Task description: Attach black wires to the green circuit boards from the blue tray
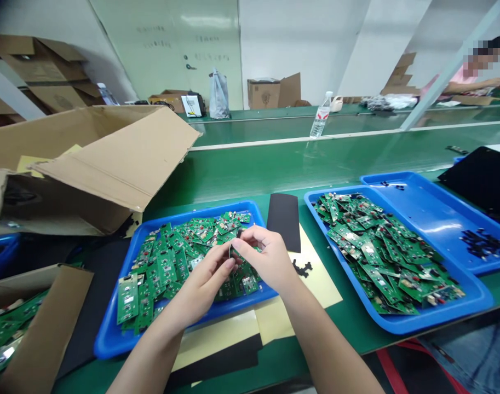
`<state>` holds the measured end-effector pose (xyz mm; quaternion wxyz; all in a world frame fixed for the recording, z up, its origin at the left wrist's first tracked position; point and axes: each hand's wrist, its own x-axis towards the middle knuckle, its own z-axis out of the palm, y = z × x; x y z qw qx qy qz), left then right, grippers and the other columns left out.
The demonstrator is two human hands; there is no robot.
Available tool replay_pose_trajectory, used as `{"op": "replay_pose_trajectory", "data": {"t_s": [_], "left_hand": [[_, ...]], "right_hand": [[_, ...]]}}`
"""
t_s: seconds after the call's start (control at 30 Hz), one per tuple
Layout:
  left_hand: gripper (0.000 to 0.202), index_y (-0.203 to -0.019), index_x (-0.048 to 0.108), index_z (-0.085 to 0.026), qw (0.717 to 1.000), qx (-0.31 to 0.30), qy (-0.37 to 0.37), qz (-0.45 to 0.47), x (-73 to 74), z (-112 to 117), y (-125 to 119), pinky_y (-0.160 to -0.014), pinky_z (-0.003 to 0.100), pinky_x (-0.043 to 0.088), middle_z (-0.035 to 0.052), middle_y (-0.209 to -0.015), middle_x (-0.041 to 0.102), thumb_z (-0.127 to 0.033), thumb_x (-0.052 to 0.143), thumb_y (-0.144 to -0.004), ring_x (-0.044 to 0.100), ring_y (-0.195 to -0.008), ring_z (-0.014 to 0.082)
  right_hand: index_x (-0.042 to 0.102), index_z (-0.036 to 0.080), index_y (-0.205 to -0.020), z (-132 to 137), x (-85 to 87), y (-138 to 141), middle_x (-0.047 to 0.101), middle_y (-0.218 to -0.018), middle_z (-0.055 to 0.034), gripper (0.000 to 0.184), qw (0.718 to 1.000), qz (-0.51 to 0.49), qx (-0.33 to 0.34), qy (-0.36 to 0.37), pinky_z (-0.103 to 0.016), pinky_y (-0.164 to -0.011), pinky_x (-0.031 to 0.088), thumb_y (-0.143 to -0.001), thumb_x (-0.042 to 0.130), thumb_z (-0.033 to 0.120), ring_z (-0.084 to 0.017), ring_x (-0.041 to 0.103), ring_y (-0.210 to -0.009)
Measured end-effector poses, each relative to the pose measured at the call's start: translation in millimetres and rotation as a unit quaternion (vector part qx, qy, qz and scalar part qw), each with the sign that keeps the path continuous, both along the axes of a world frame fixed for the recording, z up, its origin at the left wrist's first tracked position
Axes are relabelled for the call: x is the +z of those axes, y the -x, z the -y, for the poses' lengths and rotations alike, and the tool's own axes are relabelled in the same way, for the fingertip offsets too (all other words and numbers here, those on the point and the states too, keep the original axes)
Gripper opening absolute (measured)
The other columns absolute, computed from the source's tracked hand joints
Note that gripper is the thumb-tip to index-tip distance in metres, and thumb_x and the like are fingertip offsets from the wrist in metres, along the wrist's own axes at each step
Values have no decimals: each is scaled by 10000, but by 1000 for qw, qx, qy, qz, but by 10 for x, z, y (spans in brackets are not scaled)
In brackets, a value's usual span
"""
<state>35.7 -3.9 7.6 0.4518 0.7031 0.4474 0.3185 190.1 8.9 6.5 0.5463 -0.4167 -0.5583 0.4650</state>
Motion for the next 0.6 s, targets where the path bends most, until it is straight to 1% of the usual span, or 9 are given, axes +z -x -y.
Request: {"op": "replay_pose_trajectory", "data": {"t_s": [0.1,0.2,0.3,0.37,0.43,0.5,0.57,0.6], "left_hand": [[366,-1245,521,-237,999,23,-6,32,-3,-8,-2,-937,399,428,75,-1099,577,-304,467,-890,540,-1030,222],[349,-1224,534,-247,997,45,-37,45,-23,-12,-10,-926,393,441,71,-1103,577,-279,491,-879,552,-1021,215],[343,-1226,527,-260,994,55,-87,43,-37,-9,-14,-881,377,477,73,-1092,564,-260,488,-885,557,-1014,209],[361,-1250,504,-267,986,66,-154,17,-37,-6,-7,-854,375,495,74,-1069,557,-229,477,-892,560,-998,205],[411,-1293,460,-272,964,80,-254,-21,-29,-7,8,-856,382,498,76,-1066,553,-179,469,-892,559,-995,202],[475,-1335,411,-271,929,99,-353,-54,-22,-14,27,-870,390,497,84,-1088,551,-136,475,-884,555,-1016,208],[527,-1355,389,-269,894,125,-425,-71,-23,-27,41,-881,396,498,86,-1094,552,-105,500,-867,551,-1045,221],[550,-1357,391,-269,879,136,-450,-75,-27,-35,45,-890,399,497,81,-1081,554,-87,519,-854,552,-1054,225]], "right_hand": [[564,182,-623,15,32,6,524,-639,27,184,1000,-14,18,-8,-228,-601,436,-783,630,243,-106,514,-619],[561,181,-633,32,42,9,526,-669,13,176,999,1,19,-35,-245,-631,443,-785,627,239,-118,519,-655],[580,189,-692,67,43,-1,561,-724,-10,147,998,15,28,-61,-269,-663,462,-820,599,259,-137,543,-706],[601,200,-763,97,55,-23,593,-775,-22,94,996,11,50,-73,-286,-706,482,-836,584,257,-149,569,-757],[617,218,-861,121,77,-57,609,-842,-31,50,993,-7,89,-81,-305,-761,496,-833,590,249,-158,587,-816],[613,238,-987,129,98,-91,609,-921,-42,177,986,-32,136,-89,-338,-816,500,-816,618,286,-176,591,-883],[585,247,-1096,124,107,-107,606,-965,-56,330,979,-58,172,-92,-372,-842,500,-800,633,385,-198,587,-924],[574,245,-1123,120,105,-106,608,-952,-58,379,978,-71,176,-89,-374,-828,506,-797,627,431,-202,588,-915]]}}
